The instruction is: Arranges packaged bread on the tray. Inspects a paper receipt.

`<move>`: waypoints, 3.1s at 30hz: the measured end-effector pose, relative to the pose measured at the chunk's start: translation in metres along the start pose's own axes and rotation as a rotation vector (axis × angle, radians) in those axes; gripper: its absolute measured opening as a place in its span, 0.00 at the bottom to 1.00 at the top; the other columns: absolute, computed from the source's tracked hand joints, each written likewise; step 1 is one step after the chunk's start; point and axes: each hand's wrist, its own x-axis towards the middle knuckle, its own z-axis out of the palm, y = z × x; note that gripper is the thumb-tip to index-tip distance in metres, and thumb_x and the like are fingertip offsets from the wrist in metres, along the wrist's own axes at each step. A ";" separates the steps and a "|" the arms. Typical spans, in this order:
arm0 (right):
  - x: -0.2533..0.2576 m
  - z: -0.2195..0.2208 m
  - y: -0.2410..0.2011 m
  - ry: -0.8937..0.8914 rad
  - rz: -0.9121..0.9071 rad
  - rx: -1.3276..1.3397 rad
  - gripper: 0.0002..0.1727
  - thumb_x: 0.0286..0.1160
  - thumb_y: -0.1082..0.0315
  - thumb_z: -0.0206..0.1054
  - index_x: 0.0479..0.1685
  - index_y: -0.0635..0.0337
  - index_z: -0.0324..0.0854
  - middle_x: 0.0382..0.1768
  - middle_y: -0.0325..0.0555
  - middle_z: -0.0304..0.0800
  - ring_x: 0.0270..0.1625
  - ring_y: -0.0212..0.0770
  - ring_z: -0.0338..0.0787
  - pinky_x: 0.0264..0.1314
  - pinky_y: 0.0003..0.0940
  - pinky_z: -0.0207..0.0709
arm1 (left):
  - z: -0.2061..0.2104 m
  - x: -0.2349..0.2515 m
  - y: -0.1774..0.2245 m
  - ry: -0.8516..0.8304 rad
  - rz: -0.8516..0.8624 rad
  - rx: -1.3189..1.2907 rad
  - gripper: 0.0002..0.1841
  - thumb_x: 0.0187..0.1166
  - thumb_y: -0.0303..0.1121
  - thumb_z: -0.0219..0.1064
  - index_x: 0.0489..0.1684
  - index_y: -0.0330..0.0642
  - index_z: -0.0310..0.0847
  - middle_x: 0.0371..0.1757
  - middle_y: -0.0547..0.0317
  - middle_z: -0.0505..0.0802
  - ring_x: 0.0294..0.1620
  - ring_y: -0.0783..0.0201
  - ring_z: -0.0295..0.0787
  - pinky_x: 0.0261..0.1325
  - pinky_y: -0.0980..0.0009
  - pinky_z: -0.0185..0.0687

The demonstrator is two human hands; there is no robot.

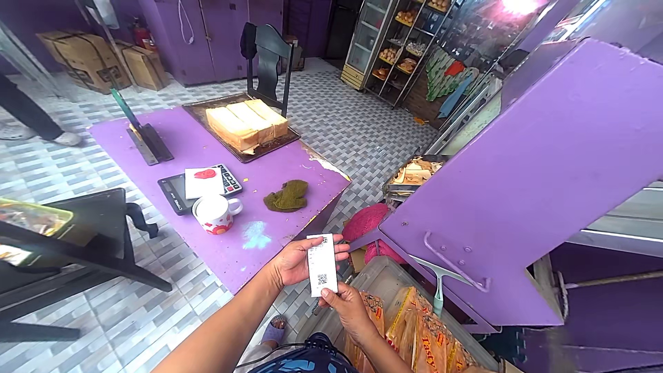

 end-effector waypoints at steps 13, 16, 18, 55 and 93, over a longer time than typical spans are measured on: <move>-0.001 0.001 0.001 -0.007 0.016 -0.014 0.06 0.78 0.78 0.64 0.43 0.67 0.87 0.33 0.39 0.94 0.37 0.28 0.92 0.50 0.26 0.87 | -0.001 -0.001 0.000 0.009 -0.010 -0.014 0.28 0.96 0.41 0.33 0.78 0.37 0.73 0.65 0.42 0.91 0.66 0.48 0.90 0.71 0.53 0.83; -0.001 0.000 0.002 -0.016 0.017 -0.014 0.06 0.79 0.77 0.64 0.42 0.66 0.87 0.33 0.39 0.94 0.37 0.28 0.92 0.50 0.26 0.87 | 0.000 -0.002 0.001 0.024 -0.021 -0.017 0.27 0.96 0.40 0.33 0.78 0.37 0.73 0.65 0.42 0.91 0.66 0.48 0.90 0.70 0.54 0.84; -0.001 0.000 0.003 -0.023 0.017 -0.012 0.06 0.78 0.77 0.64 0.42 0.66 0.87 0.33 0.39 0.94 0.37 0.28 0.92 0.50 0.25 0.87 | -0.001 -0.002 0.001 0.022 -0.027 -0.027 0.27 0.96 0.40 0.33 0.78 0.37 0.73 0.65 0.42 0.91 0.66 0.48 0.90 0.70 0.54 0.84; 0.001 -0.001 0.004 -0.056 0.065 0.009 0.06 0.79 0.77 0.63 0.41 0.67 0.87 0.32 0.40 0.94 0.37 0.30 0.93 0.50 0.27 0.87 | 0.001 -0.004 -0.001 0.074 -0.026 -0.018 0.28 0.96 0.41 0.33 0.78 0.36 0.73 0.63 0.41 0.92 0.64 0.48 0.91 0.69 0.52 0.84; 0.001 0.006 0.001 -0.064 0.101 -0.034 0.06 0.80 0.77 0.63 0.42 0.67 0.86 0.32 0.40 0.94 0.37 0.30 0.92 0.50 0.26 0.87 | -0.010 -0.012 -0.003 0.044 -0.008 -0.057 0.28 0.96 0.42 0.31 0.79 0.38 0.71 0.63 0.39 0.91 0.63 0.46 0.91 0.68 0.52 0.85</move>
